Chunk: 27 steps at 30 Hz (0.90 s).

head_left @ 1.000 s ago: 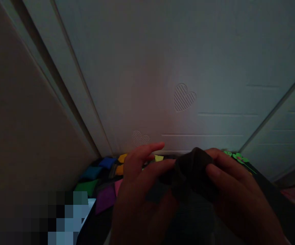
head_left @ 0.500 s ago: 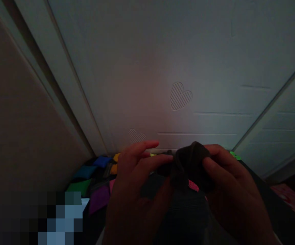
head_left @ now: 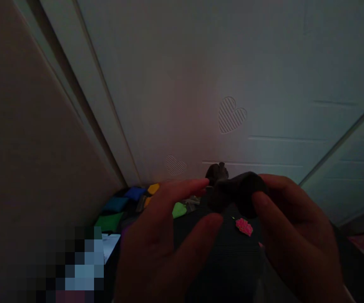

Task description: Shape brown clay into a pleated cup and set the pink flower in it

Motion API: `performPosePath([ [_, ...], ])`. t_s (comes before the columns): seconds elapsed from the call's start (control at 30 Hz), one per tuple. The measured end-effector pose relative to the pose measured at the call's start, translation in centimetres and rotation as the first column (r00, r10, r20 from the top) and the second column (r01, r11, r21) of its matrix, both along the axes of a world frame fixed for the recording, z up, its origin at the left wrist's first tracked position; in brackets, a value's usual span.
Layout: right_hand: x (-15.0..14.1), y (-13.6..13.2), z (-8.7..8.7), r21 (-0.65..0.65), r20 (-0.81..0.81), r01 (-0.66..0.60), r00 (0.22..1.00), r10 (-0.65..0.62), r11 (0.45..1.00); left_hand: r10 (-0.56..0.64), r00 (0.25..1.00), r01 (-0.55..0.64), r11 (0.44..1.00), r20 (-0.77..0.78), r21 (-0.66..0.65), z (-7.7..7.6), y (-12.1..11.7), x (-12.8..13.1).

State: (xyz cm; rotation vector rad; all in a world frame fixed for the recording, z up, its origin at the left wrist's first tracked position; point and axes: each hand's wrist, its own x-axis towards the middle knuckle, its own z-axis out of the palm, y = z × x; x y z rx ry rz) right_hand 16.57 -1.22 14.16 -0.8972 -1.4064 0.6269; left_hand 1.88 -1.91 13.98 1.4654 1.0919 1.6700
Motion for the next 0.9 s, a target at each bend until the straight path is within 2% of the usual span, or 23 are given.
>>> performPosePath([
  [0.17,-0.1,-0.2,-0.3,0.022,0.069,-0.003,0.998,0.001,1.000,0.039,0.995,-0.035,0.998,-0.090,0.047,-0.2,0.2,-0.2],
  [0.3,-0.3,-0.5,-0.6,0.095,0.115,-0.026,0.993,0.014,0.995,0.051,0.993,-0.039,0.993,-0.103,0.115,-0.4,0.0,-0.5],
  [0.5,-0.5,-0.9,-0.4,0.156,0.087,-0.015,0.996,0.002,0.988,0.007,0.983,0.036,0.973,-0.185,0.226,-0.5,0.1,-1.3],
  [0.63,-0.4,-1.0,0.0,0.152,0.142,-0.036,0.990,0.014,0.988,-0.013,0.974,0.077,0.959,-0.228,0.272,-0.7,0.2,-1.9],
  [0.77,-0.2,-1.1,0.0,0.167,0.190,-0.015,0.982,-0.017,0.986,-0.078,0.977,0.120,0.971,-0.200,0.206,-0.7,0.2,-2.2],
  [0.83,-0.2,-1.2,-0.1,0.170,0.200,-0.006,0.979,-0.029,0.985,-0.180,0.978,0.191,0.976,-0.104,0.104,-0.5,0.3,-2.4],
  [0.9,-0.2,-1.3,-0.2,0.183,0.189,0.012,0.981,-0.047,0.983,-0.332,0.941,0.335,0.942,0.071,-0.032,-0.3,0.8,-2.6],
])
